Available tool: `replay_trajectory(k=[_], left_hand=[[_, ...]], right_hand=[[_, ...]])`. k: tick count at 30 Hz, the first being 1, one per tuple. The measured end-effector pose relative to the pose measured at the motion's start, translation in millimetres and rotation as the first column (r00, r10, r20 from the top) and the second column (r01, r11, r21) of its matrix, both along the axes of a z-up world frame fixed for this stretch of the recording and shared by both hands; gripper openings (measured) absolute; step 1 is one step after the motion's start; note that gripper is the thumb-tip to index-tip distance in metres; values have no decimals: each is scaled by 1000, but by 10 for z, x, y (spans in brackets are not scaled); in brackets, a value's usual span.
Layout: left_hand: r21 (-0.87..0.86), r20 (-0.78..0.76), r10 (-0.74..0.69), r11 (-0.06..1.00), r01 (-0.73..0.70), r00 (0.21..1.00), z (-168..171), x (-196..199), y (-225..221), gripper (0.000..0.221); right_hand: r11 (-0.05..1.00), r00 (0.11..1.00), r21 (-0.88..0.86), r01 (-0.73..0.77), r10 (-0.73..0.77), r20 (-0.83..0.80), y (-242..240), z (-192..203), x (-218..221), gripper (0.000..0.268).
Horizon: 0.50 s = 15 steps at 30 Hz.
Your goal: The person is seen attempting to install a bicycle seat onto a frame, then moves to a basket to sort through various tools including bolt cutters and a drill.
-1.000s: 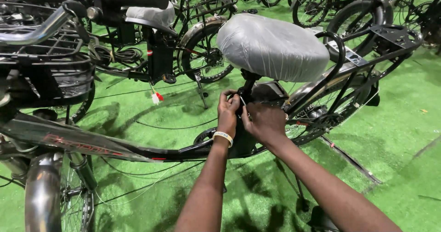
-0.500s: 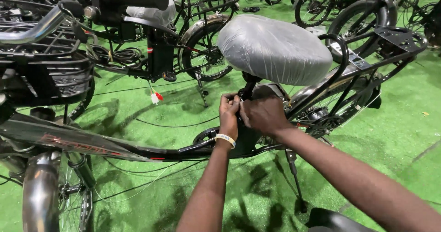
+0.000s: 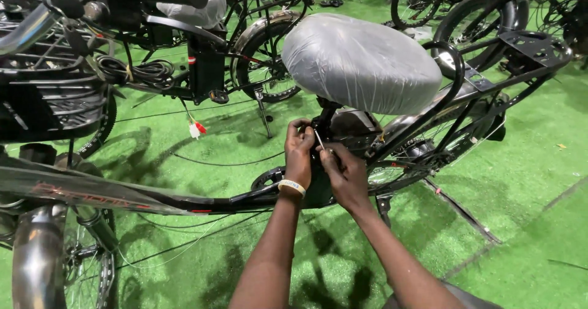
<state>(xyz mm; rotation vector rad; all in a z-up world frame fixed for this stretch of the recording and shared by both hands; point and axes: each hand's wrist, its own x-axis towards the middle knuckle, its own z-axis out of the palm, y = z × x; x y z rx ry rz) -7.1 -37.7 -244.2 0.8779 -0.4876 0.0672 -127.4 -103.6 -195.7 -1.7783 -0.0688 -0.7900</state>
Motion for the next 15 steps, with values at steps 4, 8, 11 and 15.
replay_trajectory(k=[4, 8, 11, 15], left_hand=[[-18, -23, -20, 1000, 20, 1000, -61, 9, 5, 13], [-58, -28, -76, 996, 75, 997, -420, 445, -85, 16], [-69, -44, -79, 995, 75, 996, 89, -138, 52, 16], [-40, -24, -43, 998, 42, 999, 152, -259, 86, 16]], right_hand=[[984, 994, 156, -90, 80, 71, 9, -206, 128, 20], [797, 953, 540, -269, 139, 270, 158, -446, 326, 37], [641, 938, 695, -325, 127, 321, 273, -514, 419, 36], [517, 921, 767, -380, 136, 365, 319, -533, 421, 36]])
